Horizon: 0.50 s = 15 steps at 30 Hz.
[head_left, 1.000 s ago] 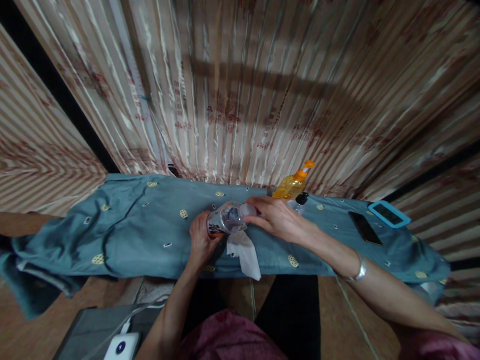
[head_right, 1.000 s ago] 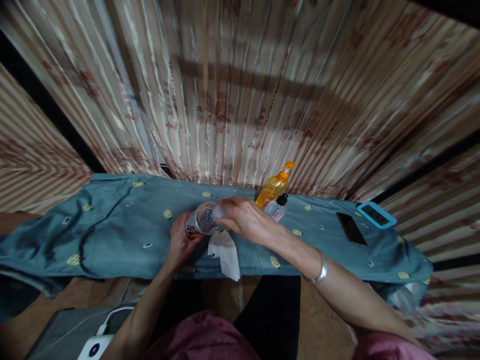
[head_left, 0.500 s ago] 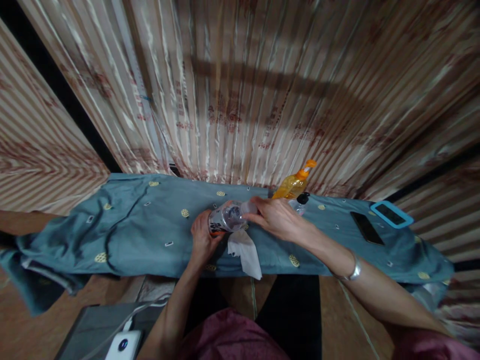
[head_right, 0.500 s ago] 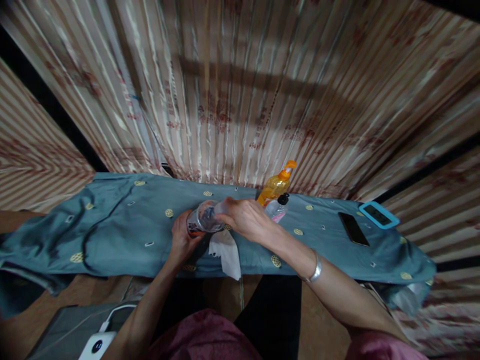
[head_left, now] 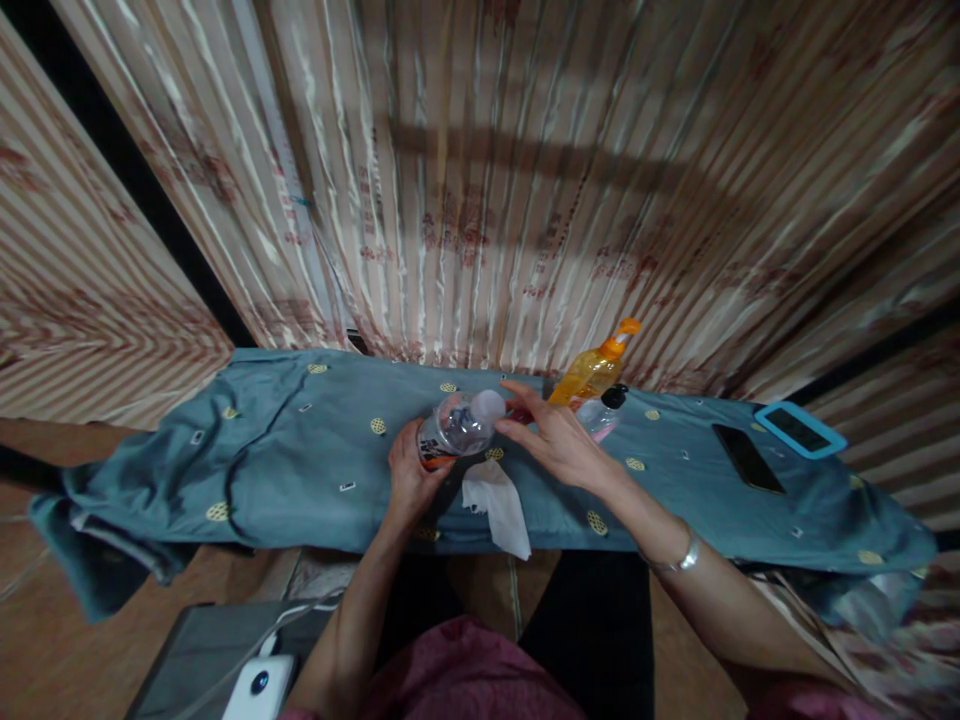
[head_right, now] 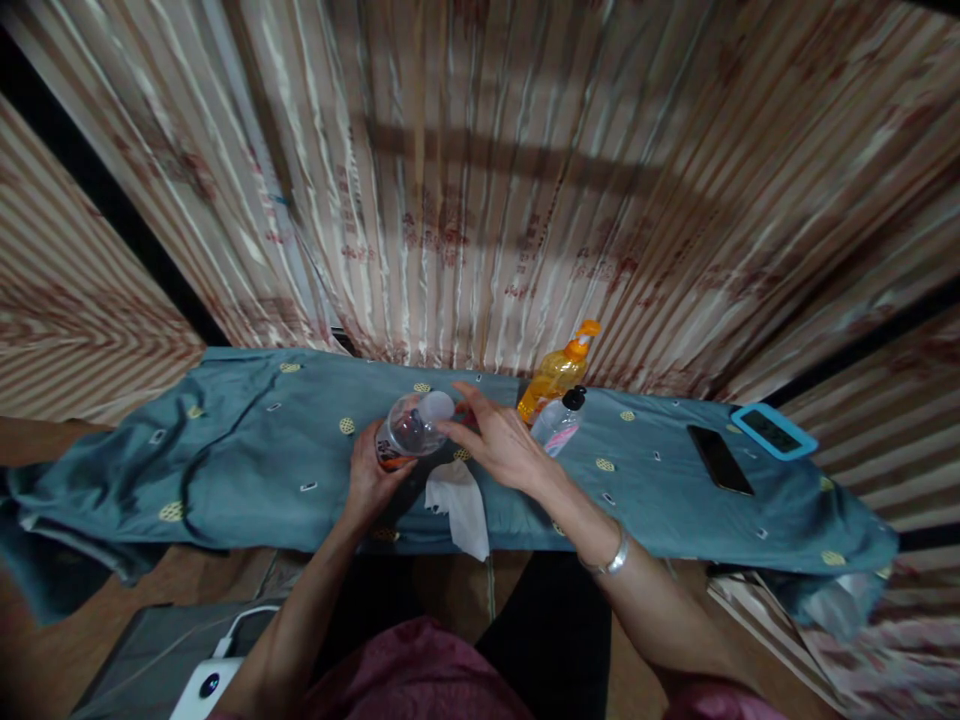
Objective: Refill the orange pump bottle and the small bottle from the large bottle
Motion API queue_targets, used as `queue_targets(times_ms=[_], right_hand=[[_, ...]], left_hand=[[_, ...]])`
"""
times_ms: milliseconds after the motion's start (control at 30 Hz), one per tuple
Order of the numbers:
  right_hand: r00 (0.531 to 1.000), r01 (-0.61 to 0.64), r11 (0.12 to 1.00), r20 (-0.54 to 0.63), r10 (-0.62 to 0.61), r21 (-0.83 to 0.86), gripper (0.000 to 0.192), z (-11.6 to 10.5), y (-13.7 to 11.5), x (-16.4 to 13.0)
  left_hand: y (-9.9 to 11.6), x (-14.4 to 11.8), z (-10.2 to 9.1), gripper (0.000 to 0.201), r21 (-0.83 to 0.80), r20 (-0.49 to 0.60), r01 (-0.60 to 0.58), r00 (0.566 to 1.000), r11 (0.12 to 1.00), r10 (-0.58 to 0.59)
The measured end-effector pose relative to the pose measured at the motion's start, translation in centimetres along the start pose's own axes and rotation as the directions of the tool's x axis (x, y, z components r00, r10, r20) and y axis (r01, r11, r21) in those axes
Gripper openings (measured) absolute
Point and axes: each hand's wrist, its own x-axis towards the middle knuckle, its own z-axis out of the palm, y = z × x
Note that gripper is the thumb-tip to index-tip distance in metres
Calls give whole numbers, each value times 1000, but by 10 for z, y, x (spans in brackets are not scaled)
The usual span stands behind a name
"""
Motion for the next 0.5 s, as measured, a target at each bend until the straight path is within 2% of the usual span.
queue_targets(times_ms=[33,100,167,233,300,400,433,500], right_hand=[[999,-33,999,-25,34,32,42,13,6,-5],[994,-89,995,-55,92,55,45,49,18,-19],[995,-92,995,-17,93,48,59,91,27,-33],[995,-97,993,29,95,60,70,128,32,-43],[993,-112,988,38,109,103,51,151,34,-45],[989,-143,965,2,147,221,23,154,38,-28],[987,-147,951,-18,158,273,21,148,39,-17],[979,-135,913,-87,182,386,29,131,37,11]], left_hand=[[-2,2,-1,80,-39,-5,62,998,997,-62],[-7,5,-4,80,-115,-12,189,981,975,-192],[-10,8,-7,79,-163,-11,276,960,947,-281],[-12,9,-9,78,-187,1,307,950,933,-313],[-13,10,-10,79,-213,17,316,947,925,-320],[-12,10,-10,81,-240,36,337,940,910,-338],[-12,10,-9,81,-246,45,342,939,907,-342],[-10,9,-8,82,-261,63,350,936,900,-346]])
